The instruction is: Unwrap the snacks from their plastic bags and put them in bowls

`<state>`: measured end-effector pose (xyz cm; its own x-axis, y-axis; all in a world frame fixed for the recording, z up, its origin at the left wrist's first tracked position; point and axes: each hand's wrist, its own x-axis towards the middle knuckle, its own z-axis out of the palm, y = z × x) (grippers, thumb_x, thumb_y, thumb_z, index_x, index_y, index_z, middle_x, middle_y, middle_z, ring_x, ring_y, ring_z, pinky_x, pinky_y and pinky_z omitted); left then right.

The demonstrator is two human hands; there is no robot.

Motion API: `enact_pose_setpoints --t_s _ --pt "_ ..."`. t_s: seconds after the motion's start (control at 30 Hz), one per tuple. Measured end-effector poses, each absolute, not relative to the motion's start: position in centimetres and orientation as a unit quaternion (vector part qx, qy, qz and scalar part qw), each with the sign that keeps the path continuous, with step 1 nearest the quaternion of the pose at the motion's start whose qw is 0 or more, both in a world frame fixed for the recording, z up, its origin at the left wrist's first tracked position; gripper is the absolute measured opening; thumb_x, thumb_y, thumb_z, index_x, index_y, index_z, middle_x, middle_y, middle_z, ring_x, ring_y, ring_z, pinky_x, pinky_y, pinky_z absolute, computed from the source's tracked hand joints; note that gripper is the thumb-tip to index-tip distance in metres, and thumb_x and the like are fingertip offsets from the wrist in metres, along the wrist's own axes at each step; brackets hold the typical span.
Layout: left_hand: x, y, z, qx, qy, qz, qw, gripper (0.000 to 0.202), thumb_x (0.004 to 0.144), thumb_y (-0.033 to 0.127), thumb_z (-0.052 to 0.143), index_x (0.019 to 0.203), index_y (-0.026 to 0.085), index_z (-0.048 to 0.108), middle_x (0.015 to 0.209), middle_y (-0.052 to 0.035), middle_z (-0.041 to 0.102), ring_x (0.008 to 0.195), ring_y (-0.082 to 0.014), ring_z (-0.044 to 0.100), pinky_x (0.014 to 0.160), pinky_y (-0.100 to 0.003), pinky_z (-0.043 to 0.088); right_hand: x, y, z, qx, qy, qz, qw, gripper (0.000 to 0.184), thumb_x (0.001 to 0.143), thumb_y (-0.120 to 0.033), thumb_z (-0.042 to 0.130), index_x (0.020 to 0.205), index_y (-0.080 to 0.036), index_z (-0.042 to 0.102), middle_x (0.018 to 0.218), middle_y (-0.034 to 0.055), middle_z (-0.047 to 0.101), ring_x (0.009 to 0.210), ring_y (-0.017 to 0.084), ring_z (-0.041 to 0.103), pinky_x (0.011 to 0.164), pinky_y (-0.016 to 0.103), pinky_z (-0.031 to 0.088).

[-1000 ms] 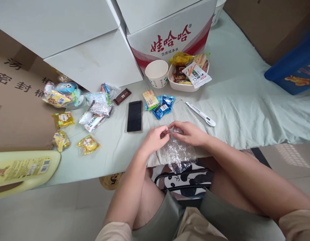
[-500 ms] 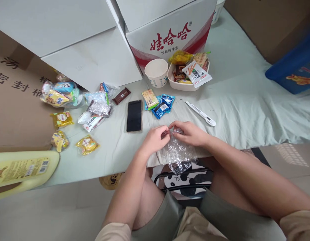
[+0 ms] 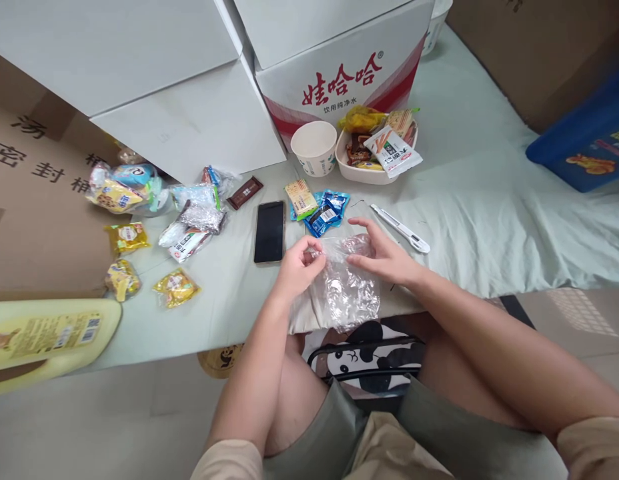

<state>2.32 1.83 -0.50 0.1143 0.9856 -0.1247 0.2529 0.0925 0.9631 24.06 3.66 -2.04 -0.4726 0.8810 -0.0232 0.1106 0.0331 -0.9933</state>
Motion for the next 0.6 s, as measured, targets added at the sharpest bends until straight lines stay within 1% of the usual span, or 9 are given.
enact_pose_setpoints --t_s 0.03,0.07,0.2,0.3,0.4,0.47,0.5,0.53,0.6 --pt "2.2 1.9 -0.5 0.546 0.548 0.397 0.494 0.023 0.075 0.029 0.07 0.085 0.021 0.05 0.071 0.0053 0.054 0.055 -0.0081 0.052 0.053 -0.021 0.038 24.1 3.6 -2.1 -0.385 -0.623 0.6 0.322 0.077 0.082 -0.04 0.07 0.146 -0.022 0.03 0.084 -0.0004 0.058 0.063 0.013 0.051 0.059 0.029 0.043" --pt "2.1 2.0 -0.4 0.531 0.543 0.42 0.497 0.028 0.074 0.029 0.072 0.087 0.022 0.049 0.071 0.0059 0.054 0.055 -0.0082 0.054 0.053 -0.021 0.039 24.0 3.6 -2.1 -0.383 -0.612 0.617 0.313 0.083 0.081 -0.038 0.072 0.148 -0.022 0.027 0.08 -0.0019 0.058 0.061 0.012 0.05 0.058 0.029 0.042" --pt "1.9 2.1 0.1 0.448 0.527 0.487 0.534 0.054 0.068 0.032 0.082 0.107 0.027 0.044 0.076 0.0073 0.061 0.057 -0.0089 0.057 0.059 -0.023 0.047 23.8 3.6 -1.8 -0.398 -0.576 0.624 0.347 0.072 0.079 -0.031 0.068 0.141 -0.023 0.033 0.094 0.0031 0.061 0.074 0.015 0.059 0.065 0.03 0.047" --pt "1.9 2.2 0.6 0.37 0.509 0.469 0.62 0.07 0.061 0.033 0.088 0.117 0.026 0.047 0.091 0.001 0.069 0.07 -0.0111 0.064 0.067 -0.025 0.051 23.7 3.7 -1.5 -0.422 -0.562 0.596 0.387 0.067 0.078 -0.031 0.067 0.138 -0.024 0.036 0.101 0.0067 0.061 0.086 0.018 0.061 0.07 0.032 0.049" --pt "2.3 2.3 0.8 0.331 0.502 0.399 0.692 0.066 0.056 0.03 0.092 0.111 0.018 0.057 0.097 -0.0052 0.07 0.078 -0.0134 0.066 0.072 -0.025 0.053 23.8 3.9 -1.5 -0.427 -0.551 0.583 0.418 0.072 0.078 -0.035 0.068 0.141 -0.025 0.034 0.112 0.0094 0.06 0.092 0.02 0.061 0.075 0.035 0.051" --pt "2.4 2.4 0.6 0.327 0.511 0.415 0.678 0.061 0.052 0.025 0.092 0.104 0.016 0.061 0.09 -0.0028 0.069 0.073 -0.0115 0.064 0.068 -0.023 0.051 24.0 4.0 -1.7 -0.431 -0.548 0.58 0.421 0.075 0.077 -0.037 0.068 0.142 -0.024 0.034 0.117 0.0108 0.059 0.096 0.021 0.06 0.079 0.036 0.052" --pt "2.4 2.4 0.5 0.328 0.512 0.442 0.66 0.058 0.051 0.022 0.092 0.1 0.017 0.061 0.086 -0.0003 0.067 0.07 -0.01 0.063 0.065 -0.022 0.05 24.0 4.1 -1.9 -0.44 -0.553 0.576 0.411 0.072 0.076 -0.038 0.069 0.14 -0.023 0.038 0.117 0.0114 0.058 0.096 0.021 0.06 0.08 0.036 0.052" --pt "2.4 2.5 0.5 0.331 0.507 0.468 0.643 0.054 0.051 0.021 0.091 0.096 0.018 0.061 0.081 0.0021 0.065 0.067 -0.0085 0.06 0.063 -0.021 0.048 24.1 4.2 -2.0 -0.45 -0.565 0.568 0.394 0.065 0.075 -0.038 0.069 0.133 -0.021 0.045 0.118 0.012 0.058 0.096 0.022 0.06 0.08 0.037 0.052" --pt "2.1 2.4 0.5 0.347 0.484 0.5 0.629 0.046 0.052 0.02 0.09 0.085 0.019 0.058 0.073 0.005 0.061 0.063 -0.0066 0.056 0.062 -0.02 0.047 24.2 4.3 -2.0 -0.466 -0.599 0.544 0.358 0.042 0.073 -0.037 0.07 0.109 -0.018 0.057 0.119 0.0133 0.057 0.095 0.022 0.059 0.08 0.037 0.05"
